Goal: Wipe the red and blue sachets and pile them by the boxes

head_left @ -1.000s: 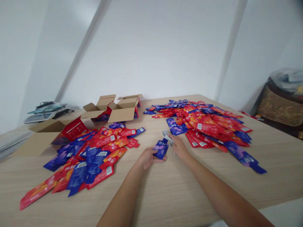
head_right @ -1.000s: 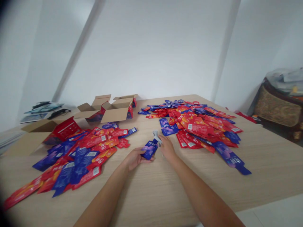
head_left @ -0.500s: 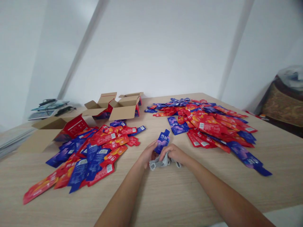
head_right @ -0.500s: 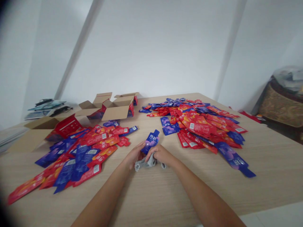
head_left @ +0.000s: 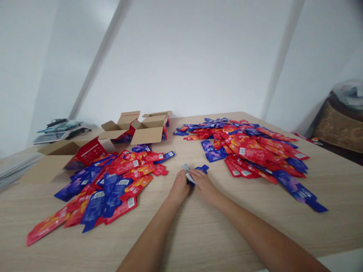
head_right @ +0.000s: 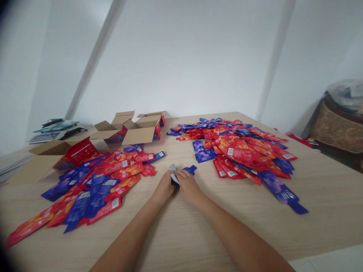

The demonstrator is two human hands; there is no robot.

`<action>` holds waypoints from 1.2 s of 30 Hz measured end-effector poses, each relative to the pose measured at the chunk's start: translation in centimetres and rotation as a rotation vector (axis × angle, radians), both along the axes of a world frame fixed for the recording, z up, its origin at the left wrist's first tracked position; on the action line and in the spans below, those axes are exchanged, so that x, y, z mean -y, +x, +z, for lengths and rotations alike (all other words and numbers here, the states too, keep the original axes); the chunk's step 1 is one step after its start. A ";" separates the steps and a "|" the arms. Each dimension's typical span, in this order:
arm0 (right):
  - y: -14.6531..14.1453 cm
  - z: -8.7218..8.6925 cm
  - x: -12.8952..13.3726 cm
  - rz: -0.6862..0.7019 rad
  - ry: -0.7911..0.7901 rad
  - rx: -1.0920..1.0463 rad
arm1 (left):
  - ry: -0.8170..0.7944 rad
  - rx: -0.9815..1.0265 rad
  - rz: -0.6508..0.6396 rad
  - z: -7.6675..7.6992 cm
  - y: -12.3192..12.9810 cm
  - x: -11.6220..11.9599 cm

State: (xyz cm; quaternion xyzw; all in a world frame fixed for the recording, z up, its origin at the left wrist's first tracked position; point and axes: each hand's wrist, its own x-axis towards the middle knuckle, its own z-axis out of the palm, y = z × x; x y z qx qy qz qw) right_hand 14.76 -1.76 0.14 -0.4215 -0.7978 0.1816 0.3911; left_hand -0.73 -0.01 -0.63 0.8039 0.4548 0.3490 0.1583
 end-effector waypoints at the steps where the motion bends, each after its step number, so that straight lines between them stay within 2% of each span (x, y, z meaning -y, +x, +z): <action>1: -0.4 -0.2 0.0 -0.003 0.011 0.097 | 0.007 -0.008 0.007 0.0 0.0 -0.1; 4: -0.2 -0.2 -0.5 -0.078 0.003 0.262 | -0.007 -0.044 0.066 0.2 0.0 0.0; 7: 1.4 -0.1 -1.7 -0.180 -0.037 0.368 | -0.029 -0.057 0.094 0.7 0.4 0.3; 10: 3.2 0.0 -2.7 -0.309 -0.081 0.441 | -0.065 0.042 0.115 1.1 0.6 0.4; 12: 4.2 -0.1 -3.0 -0.408 -0.086 0.459 | -0.151 0.283 0.172 1.2 0.1 0.0; 14: 4.9 -0.3 -3.2 -0.475 -0.080 0.456 | -0.268 0.615 0.252 1.4 -1.2 -0.7; 19: 6.0 -0.6 -3.4 -0.477 -0.076 0.378 | -0.243 0.911 0.348 3.0 -5.7 -2.5; 20: 6.2 -0.6 -3.5 -0.468 -0.069 0.345 | -0.245 0.992 0.348 3.1 -6.1 -2.6; 22: 6.3 -0.6 -3.7 -0.452 -0.065 0.247 | -0.357 1.194 0.288 2.8 -6.0 -2.7; 23: 6.3 -0.6 -3.7 -0.454 -0.072 0.174 | -0.434 1.188 0.260 2.5 -5.4 -2.7; 24: 6.2 -0.5 -3.8 -0.465 -0.082 0.083 | -0.474 1.095 0.234 1.9 -4.5 -2.8; 26: 6.2 -0.5 -3.9 -0.507 -0.099 -0.148 | -0.398 0.752 0.187 0.8 -2.0 -3.3; 30: 6.8 -0.5 -4.0 -0.613 -0.067 -0.612 | -0.317 0.503 0.124 -0.3 4.5 -5.6; 32: 7.4 -0.5 -4.1 -0.659 -0.037 -0.727 | -0.250 0.375 0.073 -0.2 7.8 -7.1; 36: 8.2 -0.7 -4.3 -0.690 -0.008 -0.779 | -0.098 0.132 -0.067 0.6 12.9 -8.9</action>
